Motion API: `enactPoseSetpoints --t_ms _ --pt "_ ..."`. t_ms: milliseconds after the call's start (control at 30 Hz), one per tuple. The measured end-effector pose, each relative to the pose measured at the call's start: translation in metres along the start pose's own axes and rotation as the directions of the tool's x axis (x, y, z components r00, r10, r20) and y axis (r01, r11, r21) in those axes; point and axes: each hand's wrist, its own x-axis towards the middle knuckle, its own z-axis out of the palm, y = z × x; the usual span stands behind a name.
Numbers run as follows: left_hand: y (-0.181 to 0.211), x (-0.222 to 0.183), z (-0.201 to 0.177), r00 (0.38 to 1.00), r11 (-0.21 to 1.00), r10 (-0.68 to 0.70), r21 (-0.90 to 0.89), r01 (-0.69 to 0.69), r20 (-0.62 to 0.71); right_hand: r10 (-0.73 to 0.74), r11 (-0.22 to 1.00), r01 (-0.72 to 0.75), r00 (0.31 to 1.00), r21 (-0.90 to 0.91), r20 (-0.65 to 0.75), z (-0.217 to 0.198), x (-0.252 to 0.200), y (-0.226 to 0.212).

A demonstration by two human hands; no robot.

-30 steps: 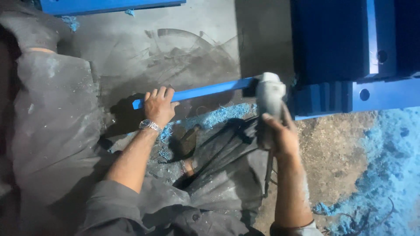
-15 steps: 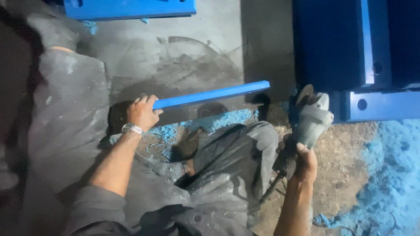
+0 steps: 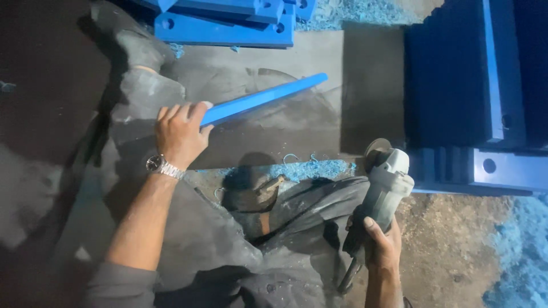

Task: The person is using an angle grinder and a manual deburring tool to finish the edges of blue plastic components.

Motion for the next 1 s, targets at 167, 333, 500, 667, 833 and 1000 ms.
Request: enactPoseSetpoints --t_ms 167,333,500,667,833,1000 --pt "0.051 0.016 -0.048 0.996 0.983 0.049 -0.171 -0.062 -0.078 -0.033 0.999 0.035 0.998 -0.034 0.059 0.022 -0.012 0.0" --pt "0.103 0.026 -0.046 0.968 0.87 0.163 -0.435 -0.232 -0.192 -0.038 0.995 0.042 0.998 -0.095 0.041 0.027 -0.031 -0.004" --pt "0.15 0.028 -0.02 0.909 0.754 0.292 -0.513 -0.41 -0.297 -0.094 0.982 0.092 0.996 -0.166 -0.004 0.024 -0.058 -0.022" --pt "0.175 0.033 0.0 0.92 0.636 0.243 -0.665 -0.391 -0.309 -0.146 0.98 0.139 0.988 -0.143 -0.04 0.019 -0.074 -0.039" --pt "0.186 0.035 0.01 0.942 0.597 0.219 -0.729 -0.334 -0.253 -0.182 0.976 0.172 0.981 -0.13 -0.067 0.019 -0.078 -0.049" --pt "0.18 0.032 0.01 0.95 0.56 0.237 -0.77 -0.306 -0.204 -0.19 0.968 0.18 0.981 -0.174 -0.043 0.014 -0.08 -0.048"
